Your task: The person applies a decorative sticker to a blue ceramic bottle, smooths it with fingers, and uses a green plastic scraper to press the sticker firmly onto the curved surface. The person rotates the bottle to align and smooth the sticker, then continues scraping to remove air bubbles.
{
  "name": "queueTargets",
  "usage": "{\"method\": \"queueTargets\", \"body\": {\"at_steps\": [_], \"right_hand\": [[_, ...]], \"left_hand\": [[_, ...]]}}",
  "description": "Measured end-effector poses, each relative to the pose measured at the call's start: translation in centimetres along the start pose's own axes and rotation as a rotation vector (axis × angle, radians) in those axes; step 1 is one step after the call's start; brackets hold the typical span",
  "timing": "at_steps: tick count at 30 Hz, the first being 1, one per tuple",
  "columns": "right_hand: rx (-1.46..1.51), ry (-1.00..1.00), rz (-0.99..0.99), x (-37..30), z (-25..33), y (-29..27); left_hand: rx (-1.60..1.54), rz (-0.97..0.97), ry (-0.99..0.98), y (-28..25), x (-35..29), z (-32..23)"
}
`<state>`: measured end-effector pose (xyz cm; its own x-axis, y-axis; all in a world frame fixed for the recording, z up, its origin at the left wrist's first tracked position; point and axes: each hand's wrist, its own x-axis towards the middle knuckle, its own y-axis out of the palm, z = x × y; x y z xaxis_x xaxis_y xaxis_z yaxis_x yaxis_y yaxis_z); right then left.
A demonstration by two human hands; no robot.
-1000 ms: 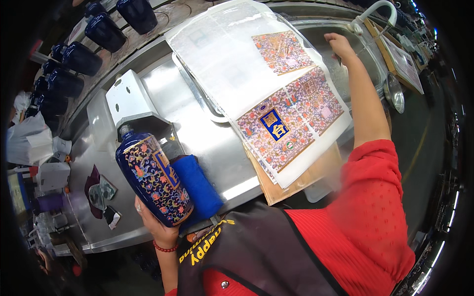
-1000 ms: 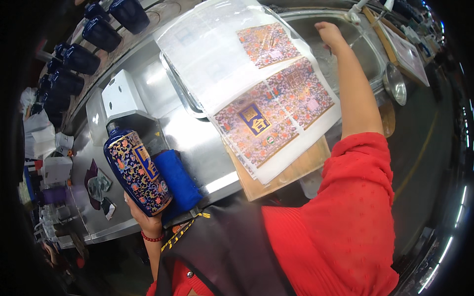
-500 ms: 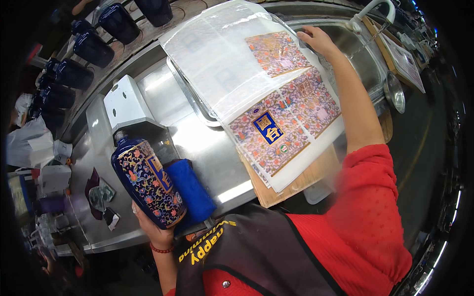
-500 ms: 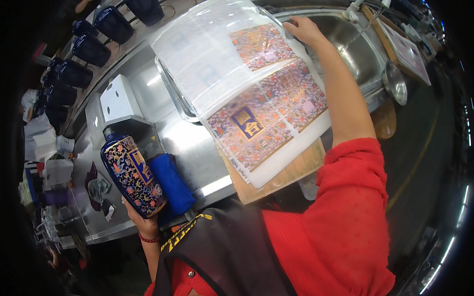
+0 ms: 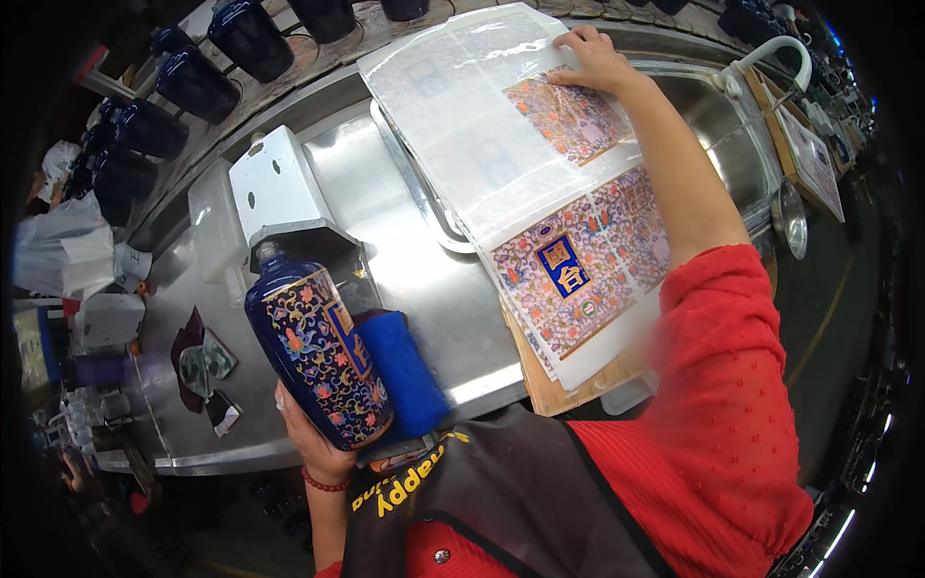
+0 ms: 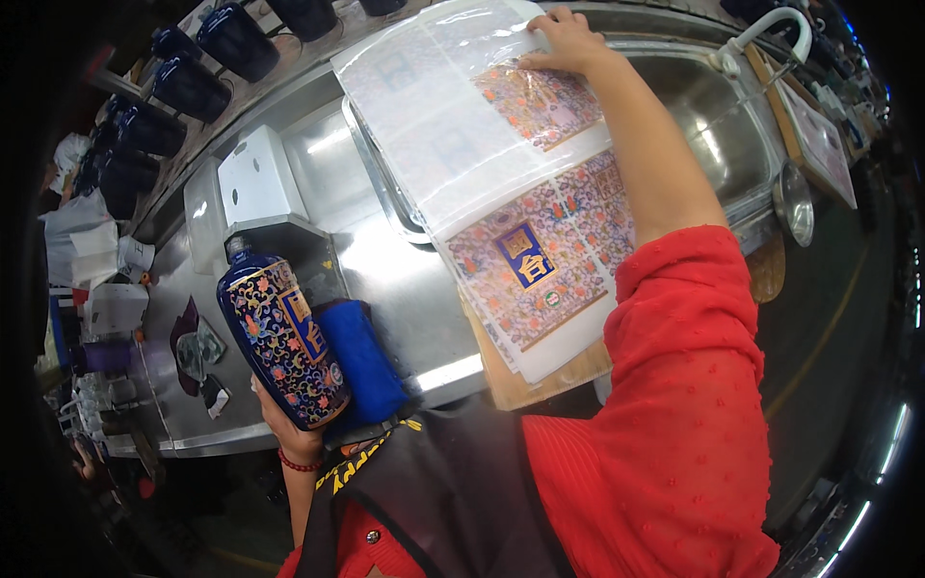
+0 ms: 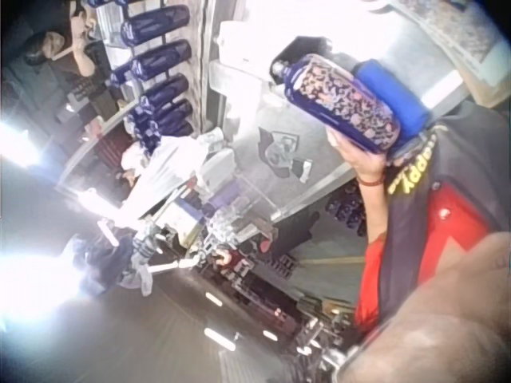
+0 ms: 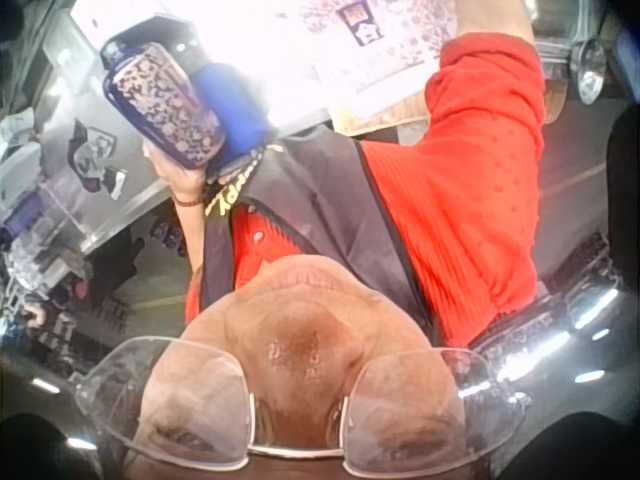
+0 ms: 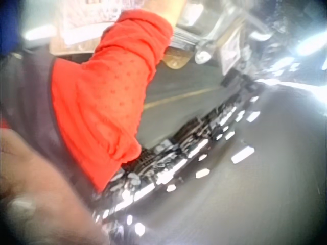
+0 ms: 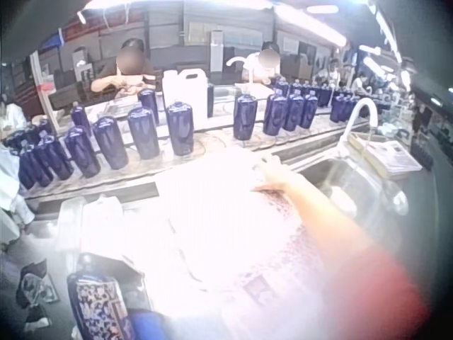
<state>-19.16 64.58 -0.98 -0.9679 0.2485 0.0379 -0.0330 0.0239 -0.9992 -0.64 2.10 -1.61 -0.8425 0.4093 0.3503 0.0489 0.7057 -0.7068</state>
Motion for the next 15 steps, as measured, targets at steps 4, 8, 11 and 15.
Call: {"method": "queueTargets", "body": {"at_steps": [4,8,11,15], "right_hand": [[-0.022,0.129,-0.132,1.8,0.3,0.6],[-0.008,0.388,-0.049,3.9,-1.1,0.7],[0.010,0.400,0.033,5.2,-2.7,1.0],[0.044,0.346,-0.008,6.3,-5.0,2.0]], "left_hand": [[-0.033,0.003,-0.060,0.1,-0.4,0.0],[-0.088,0.014,-0.080,0.0,-0.6,0.1],[-0.060,0.019,-0.074,0.0,-0.5,0.1],[-0.069,0.020,-0.079,-0.1,-0.2,-0.3]]}}
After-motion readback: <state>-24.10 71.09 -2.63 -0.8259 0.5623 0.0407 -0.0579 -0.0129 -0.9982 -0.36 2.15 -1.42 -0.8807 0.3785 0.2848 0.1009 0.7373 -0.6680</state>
